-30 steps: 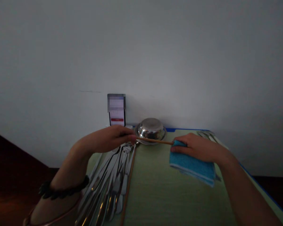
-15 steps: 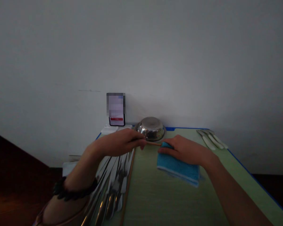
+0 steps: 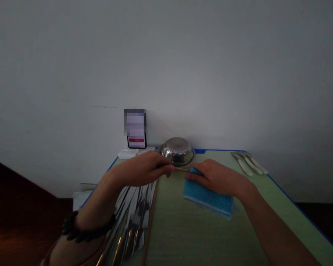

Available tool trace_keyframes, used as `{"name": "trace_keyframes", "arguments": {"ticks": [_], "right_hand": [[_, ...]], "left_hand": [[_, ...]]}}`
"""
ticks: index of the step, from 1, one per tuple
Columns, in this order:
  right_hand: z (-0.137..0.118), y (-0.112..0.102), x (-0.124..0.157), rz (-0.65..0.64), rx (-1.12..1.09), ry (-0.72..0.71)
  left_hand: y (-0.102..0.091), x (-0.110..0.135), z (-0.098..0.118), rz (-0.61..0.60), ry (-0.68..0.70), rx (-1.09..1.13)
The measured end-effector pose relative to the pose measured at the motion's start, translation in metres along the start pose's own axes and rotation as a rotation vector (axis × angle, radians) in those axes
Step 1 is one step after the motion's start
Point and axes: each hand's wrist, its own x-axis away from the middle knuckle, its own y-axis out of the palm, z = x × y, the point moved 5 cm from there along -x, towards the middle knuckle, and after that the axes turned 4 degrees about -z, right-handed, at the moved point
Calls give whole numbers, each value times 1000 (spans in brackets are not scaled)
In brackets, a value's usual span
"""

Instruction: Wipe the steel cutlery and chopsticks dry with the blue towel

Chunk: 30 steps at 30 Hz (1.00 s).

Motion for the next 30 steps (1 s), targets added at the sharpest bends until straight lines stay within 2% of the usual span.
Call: {"name": "trace_keyframes", "arguments": {"ticks": [3, 6, 12, 15, 17, 19, 20, 23, 27, 30], "right_hand": [[-2, 0, -2, 18, -19, -16], [2, -4, 0, 19, -25, -16], [18, -10, 9, -10, -93, 28], [18, -11, 9, 6, -117, 45], [16, -10, 7, 7, -141, 48], [12, -7, 5, -5, -177, 50], [11, -6, 4, -9, -194, 48], [6, -4, 1, -2, -222, 15], [0, -6, -1, 31, -212, -30], [-1, -8, 0, 41, -213, -46]], "left_hand": [[-5, 5, -3, -12, -16, 28], [-14, 18, -17, 28, -65, 72], [-25, 40, -54, 221, -133, 154], [-26, 39, -67, 395, -160, 328], [-29, 36, -71, 595, -131, 516], [-29, 31, -70, 706, -77, 667], [-27, 27, -67, 693, -54, 713], [-18, 12, -50, 502, -32, 731], [-12, 2, -28, 389, -58, 622], [-13, 3, -21, 333, -56, 554]]}}
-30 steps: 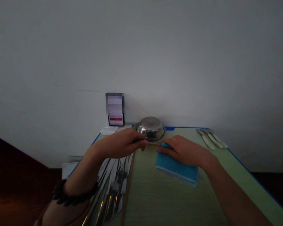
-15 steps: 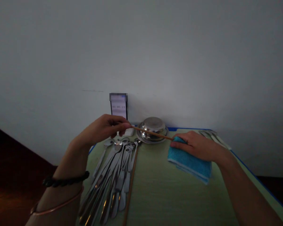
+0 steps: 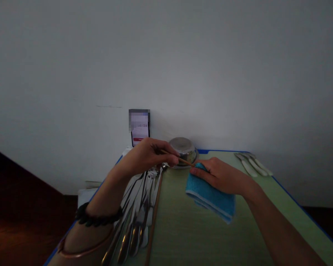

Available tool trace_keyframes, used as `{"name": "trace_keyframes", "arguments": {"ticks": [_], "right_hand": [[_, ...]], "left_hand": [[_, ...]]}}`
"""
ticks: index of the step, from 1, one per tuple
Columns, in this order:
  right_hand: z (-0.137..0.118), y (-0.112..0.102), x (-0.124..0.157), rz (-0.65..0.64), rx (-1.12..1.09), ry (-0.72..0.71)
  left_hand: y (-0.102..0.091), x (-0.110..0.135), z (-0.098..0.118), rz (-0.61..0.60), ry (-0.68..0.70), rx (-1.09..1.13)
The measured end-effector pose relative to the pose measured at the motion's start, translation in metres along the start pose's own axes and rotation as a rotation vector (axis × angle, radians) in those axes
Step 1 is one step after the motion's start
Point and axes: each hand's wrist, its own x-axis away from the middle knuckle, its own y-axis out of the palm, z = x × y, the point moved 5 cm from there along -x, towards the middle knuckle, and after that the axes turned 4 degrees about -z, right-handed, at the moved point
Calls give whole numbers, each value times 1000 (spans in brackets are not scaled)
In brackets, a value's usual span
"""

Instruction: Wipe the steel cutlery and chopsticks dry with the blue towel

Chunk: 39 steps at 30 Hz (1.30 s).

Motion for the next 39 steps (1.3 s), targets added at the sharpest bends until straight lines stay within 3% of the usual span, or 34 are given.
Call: {"name": "trace_keyframes", "arguments": {"ticks": [7, 10, 16, 21, 24, 27, 30, 33, 36, 39], "right_hand": [[1, -2, 1, -6, -18, -12], [-2, 0, 1, -12, -9, -6], [-7, 3, -2, 56, 12, -46], [0, -10, 1, 228, -163, -25], [5, -18, 4, 395, -309, -18], [13, -26, 10, 669, -525, 13], [25, -32, 17, 916, -878, 24], [36, -35, 20, 1106, -1290, -57], [44, -38, 18, 1196, -1438, -121], [53, -41, 16, 1219, -1555, -189]], "left_hand": [[-29, 13, 1, 164, 50, -2], [-22, 10, 3, 147, 49, -113], [14, -6, 12, 9, 135, -277], [7, -9, -2, 148, 83, -238], [12, -11, -10, 40, 78, -220], [32, -11, -12, -191, 76, -247], [59, -9, -10, -425, 45, -235], [82, -7, -6, -546, 19, -176], [97, -6, -3, -687, 9, -84], [96, -3, -4, -737, -68, -12]]}}
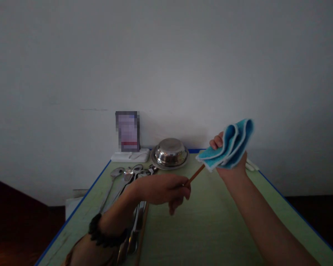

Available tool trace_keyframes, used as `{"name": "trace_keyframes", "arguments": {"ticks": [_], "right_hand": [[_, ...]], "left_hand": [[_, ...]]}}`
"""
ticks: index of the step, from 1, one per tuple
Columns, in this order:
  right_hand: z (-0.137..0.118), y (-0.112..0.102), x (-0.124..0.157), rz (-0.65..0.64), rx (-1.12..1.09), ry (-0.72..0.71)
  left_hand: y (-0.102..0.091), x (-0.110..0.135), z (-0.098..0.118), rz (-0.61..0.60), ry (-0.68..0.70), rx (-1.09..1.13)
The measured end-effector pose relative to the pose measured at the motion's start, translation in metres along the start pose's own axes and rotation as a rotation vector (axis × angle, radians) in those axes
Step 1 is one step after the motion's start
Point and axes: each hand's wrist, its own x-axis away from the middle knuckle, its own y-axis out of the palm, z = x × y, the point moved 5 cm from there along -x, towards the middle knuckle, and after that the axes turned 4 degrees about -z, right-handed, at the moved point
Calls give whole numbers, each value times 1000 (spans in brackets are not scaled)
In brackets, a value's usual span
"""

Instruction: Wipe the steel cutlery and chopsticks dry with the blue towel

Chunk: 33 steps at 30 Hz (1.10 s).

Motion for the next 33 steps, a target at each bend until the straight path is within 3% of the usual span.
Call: {"name": "trace_keyframes", "arguments": {"ticks": [7, 14, 20, 25, 33], "right_hand": [[-9, -15, -11, 10, -168, -34], [8, -2, 5, 8, -153, 21], [8, -11, -2, 29, -181, 32], [3, -28, -13, 64, -155, 37], [20, -37, -12, 107, -9, 182]], "left_hand": [[-12, 17, -6, 59, -116, 50], [-14, 11, 0, 158, -126, -42], [-15, 21, 4, 122, -173, -42], [-28, 47, -14, 108, -249, -84], [-63, 106, -34, 311, -289, -108]]}}
